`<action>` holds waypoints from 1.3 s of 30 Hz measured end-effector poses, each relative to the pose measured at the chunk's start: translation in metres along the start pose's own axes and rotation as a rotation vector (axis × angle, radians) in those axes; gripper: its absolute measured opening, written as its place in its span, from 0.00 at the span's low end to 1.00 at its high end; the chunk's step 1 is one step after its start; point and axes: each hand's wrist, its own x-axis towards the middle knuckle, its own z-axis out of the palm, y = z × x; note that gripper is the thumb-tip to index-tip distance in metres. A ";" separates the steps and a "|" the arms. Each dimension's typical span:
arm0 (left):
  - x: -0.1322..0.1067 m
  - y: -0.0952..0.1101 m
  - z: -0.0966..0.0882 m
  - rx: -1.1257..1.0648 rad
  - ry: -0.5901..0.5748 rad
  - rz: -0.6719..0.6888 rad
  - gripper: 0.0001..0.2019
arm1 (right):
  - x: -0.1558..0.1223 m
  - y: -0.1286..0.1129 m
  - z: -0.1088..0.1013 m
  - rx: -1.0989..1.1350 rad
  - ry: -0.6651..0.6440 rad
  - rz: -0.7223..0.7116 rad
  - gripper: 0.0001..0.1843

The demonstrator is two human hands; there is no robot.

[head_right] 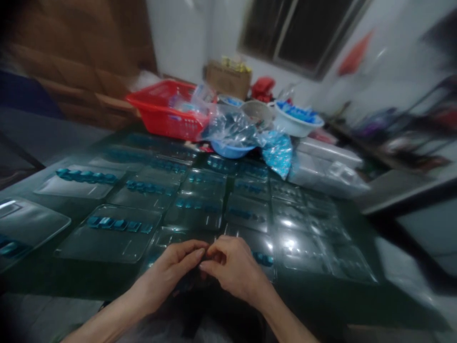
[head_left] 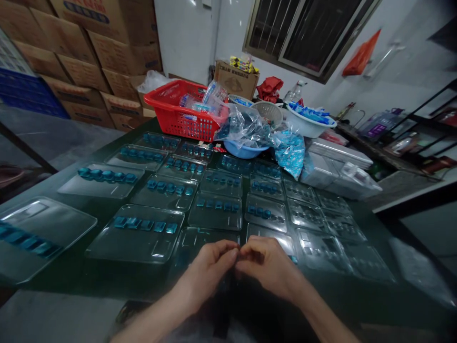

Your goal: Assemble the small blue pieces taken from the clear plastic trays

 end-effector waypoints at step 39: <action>0.009 -0.025 0.021 -0.479 0.209 -0.241 0.13 | -0.034 -0.009 0.031 -0.158 0.502 -0.187 0.10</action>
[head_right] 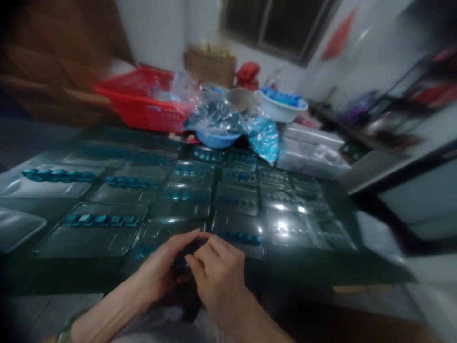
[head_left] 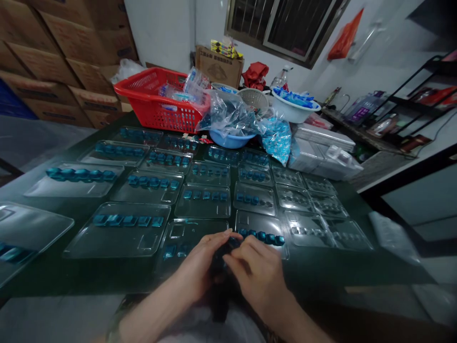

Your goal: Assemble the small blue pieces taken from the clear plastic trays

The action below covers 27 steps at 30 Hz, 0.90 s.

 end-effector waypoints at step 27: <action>0.000 0.015 -0.002 0.330 -0.394 0.142 0.15 | 0.010 0.031 -0.017 0.559 -0.400 0.466 0.07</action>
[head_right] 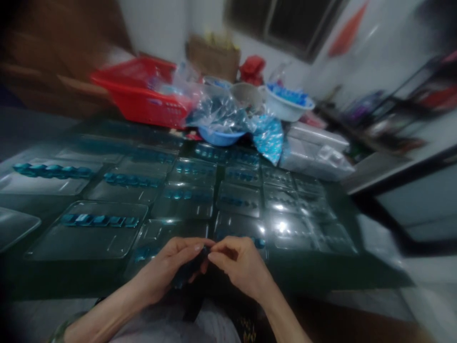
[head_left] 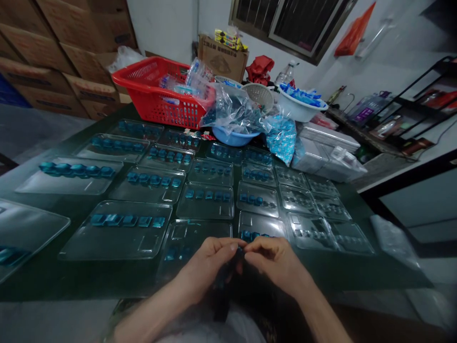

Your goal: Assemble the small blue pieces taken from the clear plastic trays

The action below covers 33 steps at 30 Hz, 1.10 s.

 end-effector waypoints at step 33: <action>-0.004 0.004 -0.002 0.224 -0.149 0.054 0.16 | 0.001 0.012 -0.006 0.014 -0.157 0.125 0.07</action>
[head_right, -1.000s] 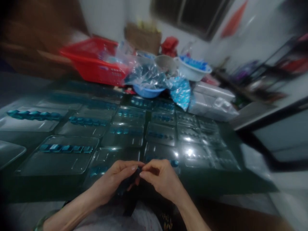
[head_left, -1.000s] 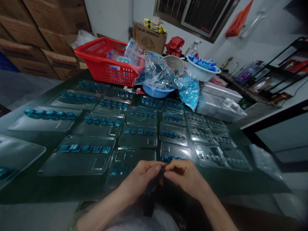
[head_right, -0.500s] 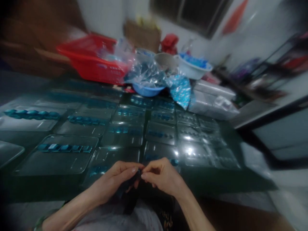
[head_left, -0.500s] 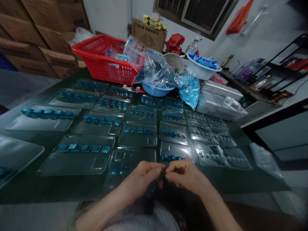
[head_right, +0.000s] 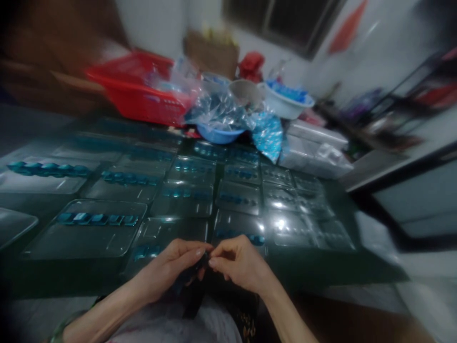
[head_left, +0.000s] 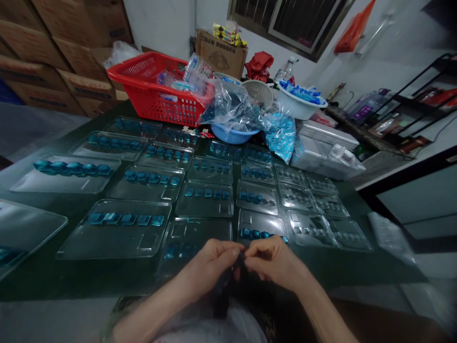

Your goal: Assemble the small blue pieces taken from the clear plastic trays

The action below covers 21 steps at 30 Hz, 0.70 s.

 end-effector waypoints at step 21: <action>0.000 -0.003 0.001 0.003 0.056 0.017 0.09 | 0.002 -0.011 0.020 -0.617 0.276 -0.229 0.06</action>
